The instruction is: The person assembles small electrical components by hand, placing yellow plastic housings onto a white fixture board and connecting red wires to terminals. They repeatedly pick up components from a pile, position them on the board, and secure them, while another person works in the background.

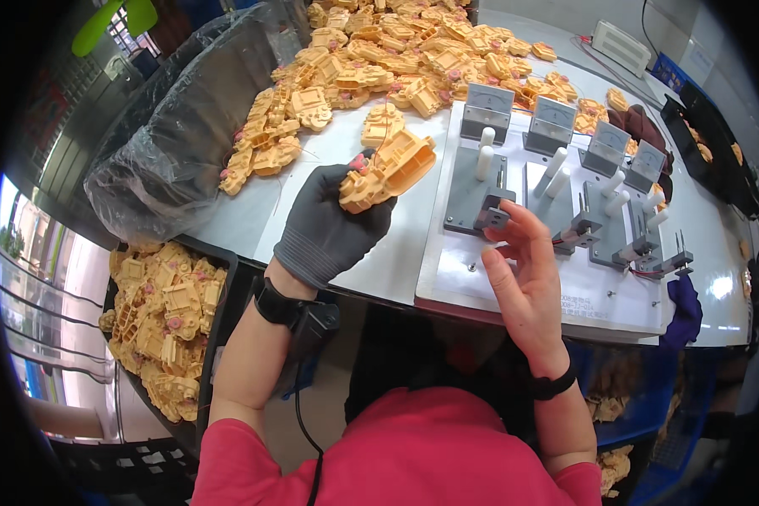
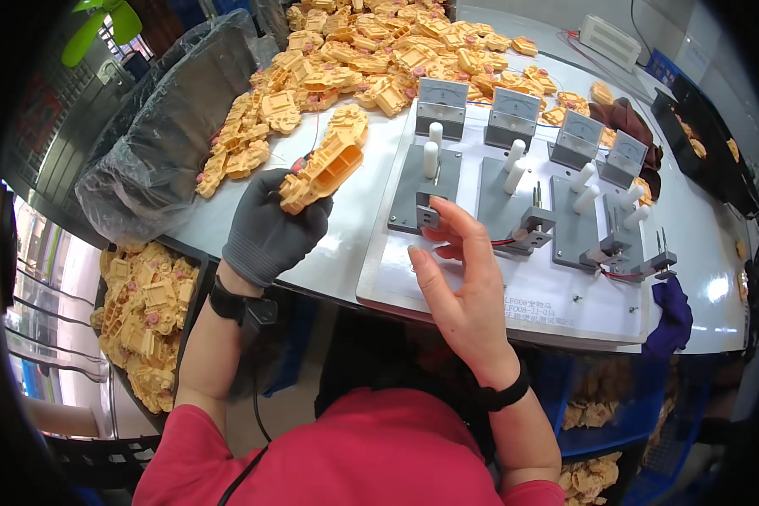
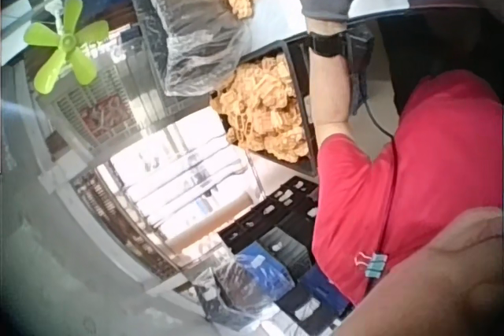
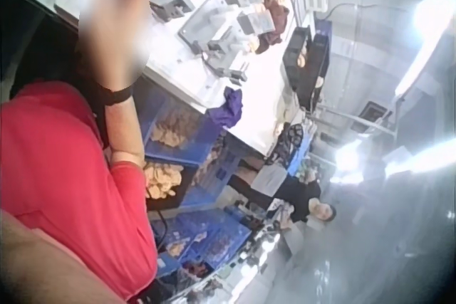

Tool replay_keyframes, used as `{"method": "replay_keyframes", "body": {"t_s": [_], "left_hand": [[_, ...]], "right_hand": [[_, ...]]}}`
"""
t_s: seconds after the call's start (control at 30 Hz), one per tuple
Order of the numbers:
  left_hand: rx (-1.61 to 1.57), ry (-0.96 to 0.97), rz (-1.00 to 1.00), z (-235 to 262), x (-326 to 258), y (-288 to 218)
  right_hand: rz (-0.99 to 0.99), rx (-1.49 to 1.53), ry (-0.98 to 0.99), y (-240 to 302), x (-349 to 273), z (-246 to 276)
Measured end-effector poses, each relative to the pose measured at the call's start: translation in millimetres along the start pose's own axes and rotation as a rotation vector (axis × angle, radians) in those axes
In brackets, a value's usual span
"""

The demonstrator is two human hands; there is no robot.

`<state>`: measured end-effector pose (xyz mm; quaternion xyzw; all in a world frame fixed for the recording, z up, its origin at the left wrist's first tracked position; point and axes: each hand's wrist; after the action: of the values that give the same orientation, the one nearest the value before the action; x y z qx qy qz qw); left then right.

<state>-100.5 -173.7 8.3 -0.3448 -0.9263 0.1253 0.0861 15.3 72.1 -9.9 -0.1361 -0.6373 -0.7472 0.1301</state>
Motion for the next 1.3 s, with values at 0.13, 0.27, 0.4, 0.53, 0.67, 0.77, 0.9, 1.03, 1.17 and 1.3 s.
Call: {"method": "replay_keyframes", "body": {"t_s": [0.13, 0.27, 0.4, 0.53, 0.67, 0.77, 0.9, 1.03, 1.17, 1.3], "left_hand": [[-0.103, -0.044, 0.062, 0, 8, 3], [-0.158, -0.063, 0.072, -1, 12, 4], [-0.179, -0.056, 0.083, 0, 12, 1], [-0.191, -0.028, 0.101, 0, 13, 1], [-0.177, -0.063, 0.086, 2, 14, 1], [-0.155, -0.086, 0.087, 0, 15, 1], [-0.116, -0.15, 0.061, -1, 15, 2], [-0.097, -0.21, 0.036, -3, 18, 4], [-0.114, -0.195, 0.053, -2, 21, 5], [-0.11, -0.218, 0.037, -3, 24, 6]], "right_hand": [[-0.018, -0.025, 0.007, 2, -1, 1], [-0.007, -0.005, -0.001, 0, 0, 1], [-0.004, -0.014, -0.002, 1, 0, 0], [0.004, -0.042, -0.007, 1, 0, 0], [0.005, -0.027, -0.01, 1, 1, 0], [0.007, -0.024, -0.013, 0, 1, 0], [0.012, -0.025, -0.013, 1, 1, 0], [0.017, -0.022, -0.015, 2, 1, -1], [0.013, -0.021, -0.012, 2, 0, -1], [0.039, -0.046, -0.008, 1, 1, 0]]}}
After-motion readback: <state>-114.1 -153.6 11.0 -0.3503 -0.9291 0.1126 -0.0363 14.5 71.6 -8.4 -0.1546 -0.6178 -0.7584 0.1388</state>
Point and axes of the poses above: each hand's wrist, its own x-axis towards the middle knuckle, its own z-axis out of the back of the hand, y = z × x, and after that the axes turned 9 degrees about y, right-handed
